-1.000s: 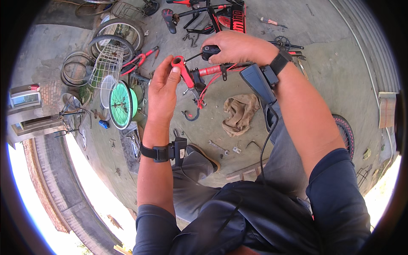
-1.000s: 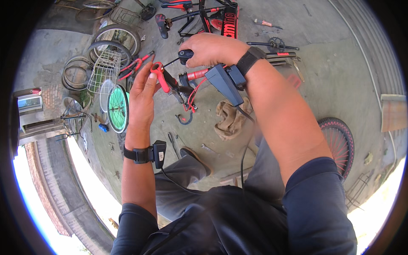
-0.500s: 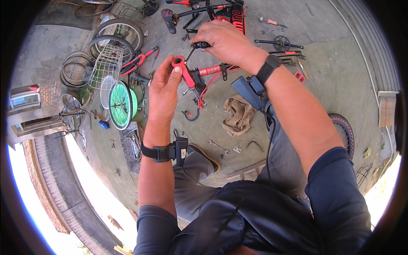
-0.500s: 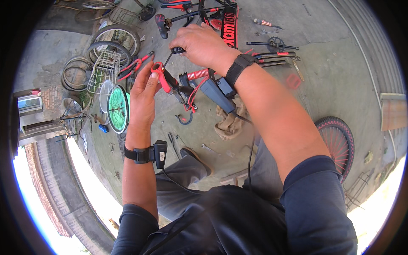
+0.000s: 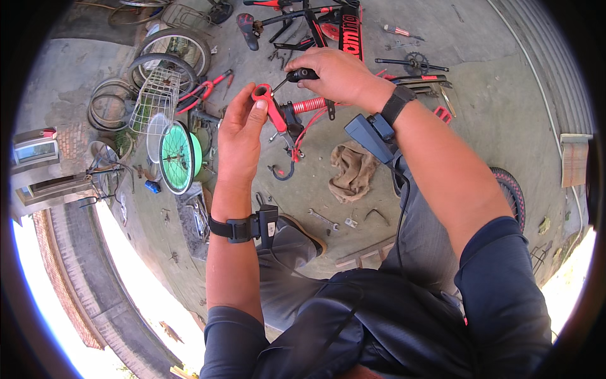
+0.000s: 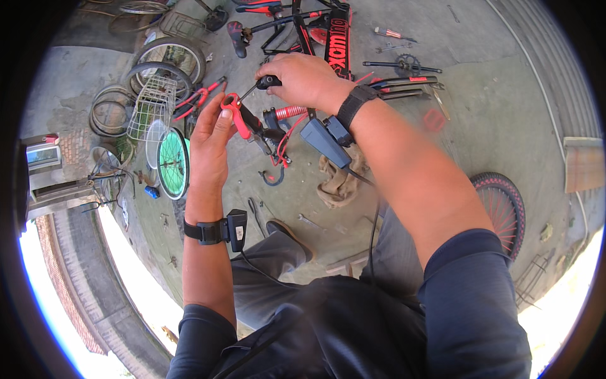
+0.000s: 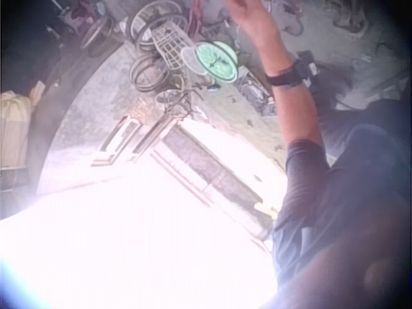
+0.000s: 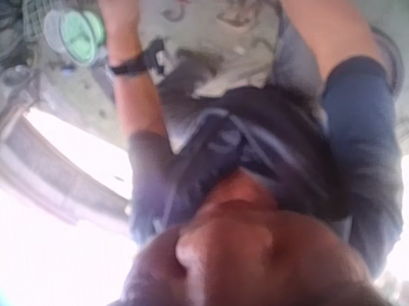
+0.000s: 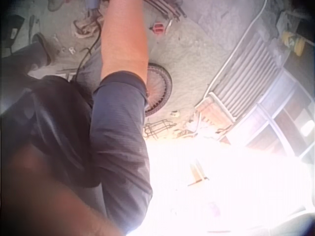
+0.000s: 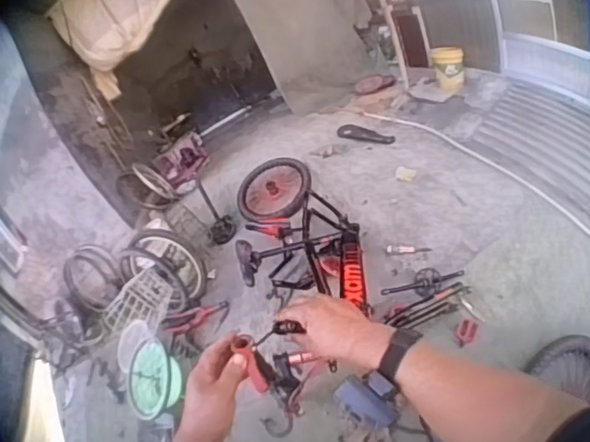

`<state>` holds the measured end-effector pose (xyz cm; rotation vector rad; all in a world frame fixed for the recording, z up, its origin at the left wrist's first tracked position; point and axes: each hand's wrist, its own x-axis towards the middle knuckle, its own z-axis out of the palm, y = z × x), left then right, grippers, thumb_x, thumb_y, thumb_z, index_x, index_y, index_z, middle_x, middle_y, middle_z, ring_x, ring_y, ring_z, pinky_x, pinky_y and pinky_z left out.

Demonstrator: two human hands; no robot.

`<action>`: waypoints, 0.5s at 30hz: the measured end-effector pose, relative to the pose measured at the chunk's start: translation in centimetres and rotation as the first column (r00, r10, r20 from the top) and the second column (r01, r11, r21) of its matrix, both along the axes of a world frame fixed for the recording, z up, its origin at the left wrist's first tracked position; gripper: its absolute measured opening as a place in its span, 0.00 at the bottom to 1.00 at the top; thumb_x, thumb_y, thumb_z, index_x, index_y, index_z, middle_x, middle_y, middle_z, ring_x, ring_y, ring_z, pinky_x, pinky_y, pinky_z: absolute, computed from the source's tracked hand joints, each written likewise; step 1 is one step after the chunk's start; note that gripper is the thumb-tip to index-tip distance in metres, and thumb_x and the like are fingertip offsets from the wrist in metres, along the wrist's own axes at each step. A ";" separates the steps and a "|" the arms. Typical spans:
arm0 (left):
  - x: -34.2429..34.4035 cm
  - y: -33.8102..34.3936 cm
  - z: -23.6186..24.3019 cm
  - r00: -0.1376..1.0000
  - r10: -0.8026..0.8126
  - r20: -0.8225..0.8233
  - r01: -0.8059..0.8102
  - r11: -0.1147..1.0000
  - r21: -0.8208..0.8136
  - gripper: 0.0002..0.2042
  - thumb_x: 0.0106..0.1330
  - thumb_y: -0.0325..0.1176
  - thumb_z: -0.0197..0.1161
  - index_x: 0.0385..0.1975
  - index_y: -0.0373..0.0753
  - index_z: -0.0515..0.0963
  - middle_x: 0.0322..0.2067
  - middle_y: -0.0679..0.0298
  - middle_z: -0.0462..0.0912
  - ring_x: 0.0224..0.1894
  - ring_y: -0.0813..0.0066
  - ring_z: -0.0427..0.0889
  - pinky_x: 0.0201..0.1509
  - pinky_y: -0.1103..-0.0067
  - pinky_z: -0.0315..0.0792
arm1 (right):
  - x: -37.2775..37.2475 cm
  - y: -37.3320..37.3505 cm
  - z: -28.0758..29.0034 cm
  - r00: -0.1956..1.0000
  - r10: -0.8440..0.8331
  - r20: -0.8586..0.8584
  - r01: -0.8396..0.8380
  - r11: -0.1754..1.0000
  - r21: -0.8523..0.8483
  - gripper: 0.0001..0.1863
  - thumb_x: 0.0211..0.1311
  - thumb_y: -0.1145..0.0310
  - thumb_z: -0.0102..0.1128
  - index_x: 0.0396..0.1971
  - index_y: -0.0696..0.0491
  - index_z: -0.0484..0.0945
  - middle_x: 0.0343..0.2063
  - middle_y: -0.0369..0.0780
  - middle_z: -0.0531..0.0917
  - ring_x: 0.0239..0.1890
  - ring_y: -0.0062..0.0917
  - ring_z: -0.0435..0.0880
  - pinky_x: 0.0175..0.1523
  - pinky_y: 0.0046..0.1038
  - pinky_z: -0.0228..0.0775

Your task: The person cleans a bicycle suspension spring with a cloth, then removes the front fork from the frame. They inspect the spring and wipe the fork steerer tube before reinserting the spring into the fork. The person then reattaches the fork to the bicycle frame and tightens the stem bolts.

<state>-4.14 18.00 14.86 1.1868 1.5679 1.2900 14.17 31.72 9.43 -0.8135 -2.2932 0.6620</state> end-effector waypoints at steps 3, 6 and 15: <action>0.1 0.0 -0.1 1.000 -0.007 0.008 0.007 1.000 0.000 0.24 0.75 0.34 0.59 0.67 0.31 0.67 0.57 0.58 0.78 0.56 0.73 0.78 0.60 0.74 0.74 | 1.0 0.6 1.2 0.992 0.025 0.121 -0.024 1.000 -0.012 0.18 0.58 0.60 0.68 0.49 0.42 0.83 0.43 0.37 0.85 0.48 0.38 0.84 0.49 0.41 0.77; 0.2 0.0 -0.1 1.000 -0.016 0.011 0.016 1.000 0.003 0.24 0.75 0.34 0.59 0.66 0.31 0.67 0.56 0.58 0.79 0.56 0.73 0.79 0.60 0.74 0.74 | 1.4 1.0 2.2 0.987 0.056 0.149 -0.052 0.998 -0.032 0.17 0.58 0.59 0.68 0.49 0.42 0.83 0.40 0.39 0.87 0.46 0.39 0.85 0.48 0.42 0.76; 0.4 -0.1 0.0 1.000 -0.012 0.013 0.012 1.000 0.003 0.23 0.74 0.33 0.60 0.66 0.30 0.68 0.56 0.58 0.79 0.55 0.73 0.79 0.59 0.74 0.74 | 1.8 1.3 3.0 0.975 0.096 0.203 -0.084 0.994 -0.069 0.17 0.57 0.60 0.67 0.47 0.46 0.83 0.42 0.41 0.86 0.47 0.40 0.83 0.50 0.39 0.76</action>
